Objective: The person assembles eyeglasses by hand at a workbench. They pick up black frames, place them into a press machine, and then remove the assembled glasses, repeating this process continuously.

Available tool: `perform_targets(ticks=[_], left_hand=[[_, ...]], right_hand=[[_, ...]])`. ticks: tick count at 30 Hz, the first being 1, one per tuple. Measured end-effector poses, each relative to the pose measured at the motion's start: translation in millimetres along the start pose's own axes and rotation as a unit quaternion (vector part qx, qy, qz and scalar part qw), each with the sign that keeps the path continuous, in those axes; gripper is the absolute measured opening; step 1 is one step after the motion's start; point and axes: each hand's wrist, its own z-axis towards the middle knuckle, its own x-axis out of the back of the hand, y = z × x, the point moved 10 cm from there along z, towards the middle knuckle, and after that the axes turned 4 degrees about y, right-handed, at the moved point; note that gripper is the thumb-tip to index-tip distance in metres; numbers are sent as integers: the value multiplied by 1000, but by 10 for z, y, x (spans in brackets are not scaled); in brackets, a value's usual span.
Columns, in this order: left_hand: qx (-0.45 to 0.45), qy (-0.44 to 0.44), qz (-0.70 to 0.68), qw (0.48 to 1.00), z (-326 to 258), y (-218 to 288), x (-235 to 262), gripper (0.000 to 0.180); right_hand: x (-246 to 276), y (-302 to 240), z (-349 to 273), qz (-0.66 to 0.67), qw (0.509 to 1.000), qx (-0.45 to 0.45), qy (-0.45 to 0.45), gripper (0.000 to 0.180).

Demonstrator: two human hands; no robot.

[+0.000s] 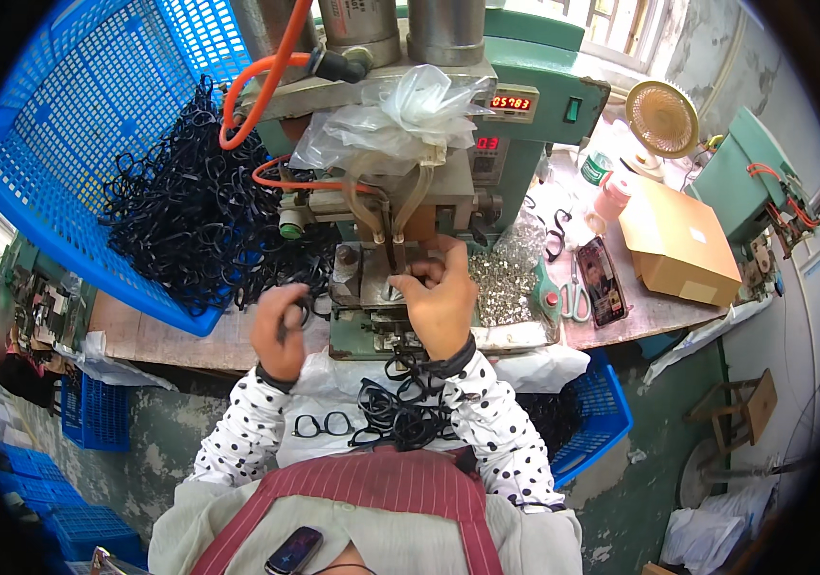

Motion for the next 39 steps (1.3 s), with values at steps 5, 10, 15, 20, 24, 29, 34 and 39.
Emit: perform_targets(ticks=[5, 10, 15, 20, 24, 29, 34, 39], left_hand=[[-260, -121, -121, 950, -79, 1017, -496, 43], [-241, -160, -146, 946, -116, 1056, -826, 40], [-246, -154, -132, 948, -117, 997, -814, 42], [-229, -159, -130, 951, -109, 969, -843, 44], [-234, -158, -144, 948, -136, 1001, -882, 43], [-255, -95, -54, 961, -247, 916, -600, 42], [-120, -51, 194, 972, -636, -502, -261, 33], [-106, -148, 327, 927, -628, -1088, -278, 28]], right_hand=[[125, -74, 34, -93, 995, 34, -22, 52], [1201, 329, 357, -431, 884, 125, 132, 40], [1482, 777, 339, -430, 897, 86, 59, 31], [1261, 726, 219, -544, 822, 164, 41, 16], [1420, 647, 238, -456, 867, 177, 93, 9], [1419, 536, 202, -402, 880, 220, 127, 8], [1375, 631, 181, -445, 861, 198, 146, 8], [1388, 565, 162, -453, 857, 190, 156, 6]])
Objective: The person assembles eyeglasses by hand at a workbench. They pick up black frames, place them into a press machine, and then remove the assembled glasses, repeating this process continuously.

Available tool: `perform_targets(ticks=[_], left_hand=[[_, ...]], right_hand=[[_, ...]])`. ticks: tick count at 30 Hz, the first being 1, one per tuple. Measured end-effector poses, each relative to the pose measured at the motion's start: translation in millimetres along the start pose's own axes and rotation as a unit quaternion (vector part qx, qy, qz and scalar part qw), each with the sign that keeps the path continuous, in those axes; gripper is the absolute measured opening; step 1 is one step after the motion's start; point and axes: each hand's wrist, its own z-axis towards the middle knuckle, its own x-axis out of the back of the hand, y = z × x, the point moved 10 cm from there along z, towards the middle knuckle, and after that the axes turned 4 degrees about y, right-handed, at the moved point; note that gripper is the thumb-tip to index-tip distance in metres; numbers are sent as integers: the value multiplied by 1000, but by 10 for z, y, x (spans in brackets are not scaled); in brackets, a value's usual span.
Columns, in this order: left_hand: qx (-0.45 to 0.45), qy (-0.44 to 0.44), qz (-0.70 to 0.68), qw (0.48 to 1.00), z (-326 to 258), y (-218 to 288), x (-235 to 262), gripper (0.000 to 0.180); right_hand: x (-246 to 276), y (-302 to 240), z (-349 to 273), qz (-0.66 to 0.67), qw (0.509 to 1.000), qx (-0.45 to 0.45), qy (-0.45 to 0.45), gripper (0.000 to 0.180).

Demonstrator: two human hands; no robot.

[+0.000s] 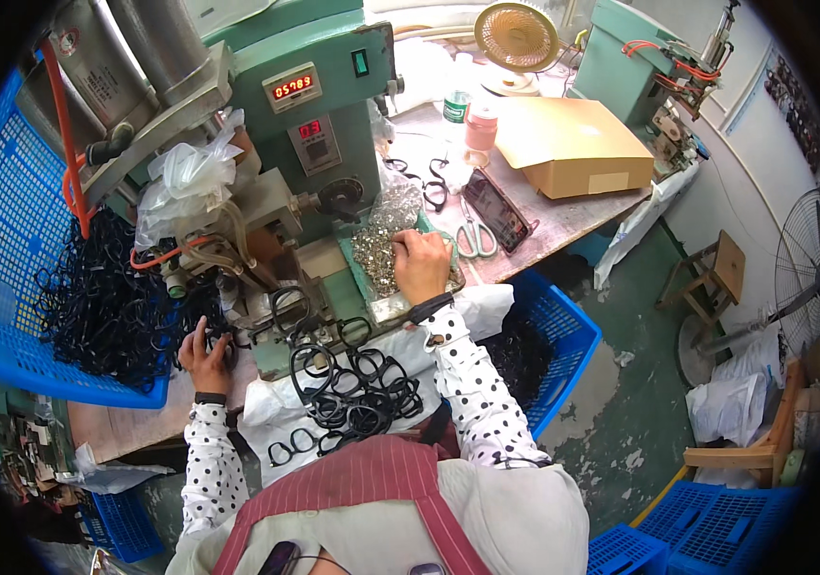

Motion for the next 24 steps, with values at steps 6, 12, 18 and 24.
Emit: perform_targets(ticks=[6, 12, 18, 24], left_hand=[[10, 110, -48, 993, 470, 30, 460, 32], [333, 74, -331, 880, 393, -283, 413, 16], [-97, 195, -334, 917, 908, 1203, 1249, 33], [-177, 136, -373, 901, 946, 1714, 1173, 47]], right_hand=[[-53, 108, -12, 9, 1000, -27, 3, 6], [-9, -315, 143, 131, 990, -42, -16, 6], [159, -976, 190, 296, 943, -93, -119, 16], [-6, -1297, -22, 440, 865, -176, -166, 31]])
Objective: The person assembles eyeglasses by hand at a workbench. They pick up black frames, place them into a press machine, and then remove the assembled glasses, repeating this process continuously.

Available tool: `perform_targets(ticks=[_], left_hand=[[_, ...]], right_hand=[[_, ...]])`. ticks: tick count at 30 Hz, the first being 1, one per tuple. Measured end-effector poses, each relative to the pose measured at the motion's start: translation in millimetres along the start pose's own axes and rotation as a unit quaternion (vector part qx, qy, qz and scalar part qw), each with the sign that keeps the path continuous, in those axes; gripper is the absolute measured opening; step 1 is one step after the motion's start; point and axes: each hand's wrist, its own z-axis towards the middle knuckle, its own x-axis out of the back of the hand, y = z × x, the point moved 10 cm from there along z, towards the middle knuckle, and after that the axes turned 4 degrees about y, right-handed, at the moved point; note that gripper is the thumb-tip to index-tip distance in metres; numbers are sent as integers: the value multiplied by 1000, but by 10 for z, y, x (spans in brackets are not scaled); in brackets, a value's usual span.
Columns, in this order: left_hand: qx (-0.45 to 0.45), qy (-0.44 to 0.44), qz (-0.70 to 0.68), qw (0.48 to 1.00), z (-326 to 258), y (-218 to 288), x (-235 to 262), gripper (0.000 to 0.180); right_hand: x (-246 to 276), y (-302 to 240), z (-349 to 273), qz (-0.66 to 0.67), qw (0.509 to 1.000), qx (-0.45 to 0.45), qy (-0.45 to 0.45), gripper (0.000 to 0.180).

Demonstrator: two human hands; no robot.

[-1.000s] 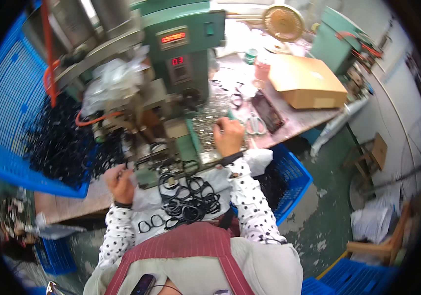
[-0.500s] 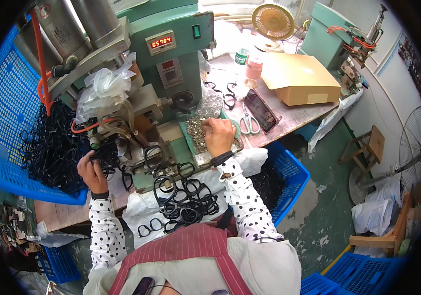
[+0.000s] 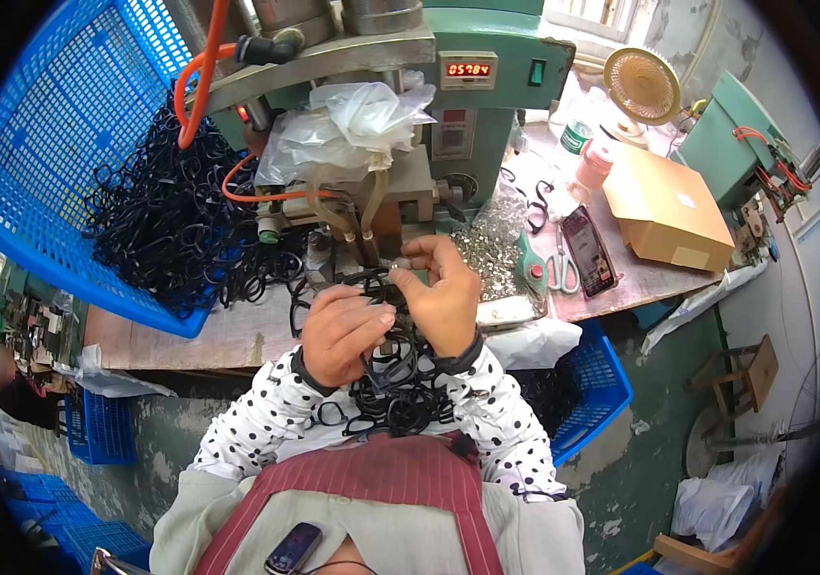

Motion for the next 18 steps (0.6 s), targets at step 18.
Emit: perform_targets(ticks=[18], left_hand=[[100, 109, 34, 988, 233, -401, 646, 25]], right_hand=[[-323, 57, 109, 12, 1000, -11, -17, 49]])
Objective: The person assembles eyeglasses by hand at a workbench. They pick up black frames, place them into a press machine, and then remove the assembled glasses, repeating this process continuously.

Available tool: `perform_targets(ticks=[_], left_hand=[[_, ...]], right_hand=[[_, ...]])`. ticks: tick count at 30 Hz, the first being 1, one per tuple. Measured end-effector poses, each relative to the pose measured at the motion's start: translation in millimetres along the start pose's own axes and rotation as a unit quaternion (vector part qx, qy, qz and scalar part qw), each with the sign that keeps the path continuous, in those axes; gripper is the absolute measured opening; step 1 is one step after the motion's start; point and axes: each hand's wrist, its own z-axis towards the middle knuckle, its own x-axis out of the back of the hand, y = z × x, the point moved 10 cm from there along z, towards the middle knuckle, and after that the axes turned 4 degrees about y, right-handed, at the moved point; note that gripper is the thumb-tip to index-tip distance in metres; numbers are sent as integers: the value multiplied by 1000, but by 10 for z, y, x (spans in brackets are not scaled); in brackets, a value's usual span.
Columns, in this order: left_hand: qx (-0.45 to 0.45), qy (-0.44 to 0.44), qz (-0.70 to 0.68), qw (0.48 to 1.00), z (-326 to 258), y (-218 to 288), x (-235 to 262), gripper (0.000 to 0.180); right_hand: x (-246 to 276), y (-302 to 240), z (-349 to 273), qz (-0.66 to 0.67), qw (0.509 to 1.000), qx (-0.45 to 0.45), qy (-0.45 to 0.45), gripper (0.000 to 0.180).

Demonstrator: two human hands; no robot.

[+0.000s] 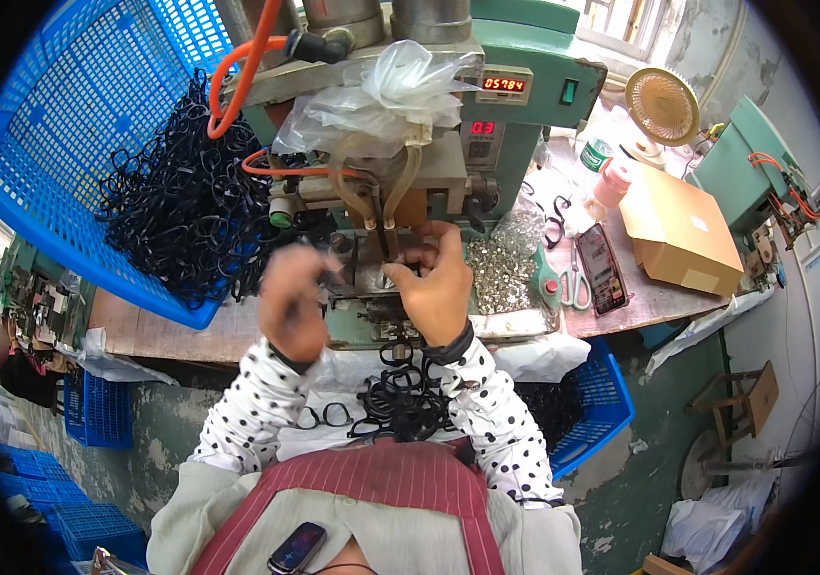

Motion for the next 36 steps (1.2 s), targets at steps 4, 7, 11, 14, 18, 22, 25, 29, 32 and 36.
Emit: perform_targets(ticks=[4, 7, 11, 14, 18, 22, 25, 29, 32, 36], left_hand=[[284, 86, -181, 938, -6, -553, 83, 21], [134, 4, -46, 990, 28, -295, 35, 23], [-97, -73, -51, 991, -192, 322, -166, 36], [-116, -133, -153, 972, -411, 460, -423, 43], [-87, -191, -132, 969, -569, 281, -712, 49], [-99, -197, -136, 966, -604, 259, -728, 48], [-95, -189, -146, 966, -627, 254, -734, 49], [-93, -197, -128, 967, -615, 270, -731, 47], [-90, -194, -132, 968, -614, 254, -726, 47], [-81, -181, -114, 973, -638, 257, -713, 48]], right_hand=[[5, -8, -40, 39, 999, -35, 10, 52], [-1, 12, -48, 38, 999, -23, 13, 53], [11, -24, -30, -11, 1000, -2, 11, 54], [119, -127, 32, -113, 992, 48, -9, 53], [897, 70, 255, -354, 907, 180, 143, 43], [1697, 821, 379, -456, 883, 34, 104, 29], [1656, 755, 170, -577, 814, 33, 48, 31], [1421, 826, 74, -594, 796, 96, 62, 21], [1420, 826, 164, -508, 851, 97, 98, 13], [1506, 815, 185, -356, 922, 89, 127, 11]])
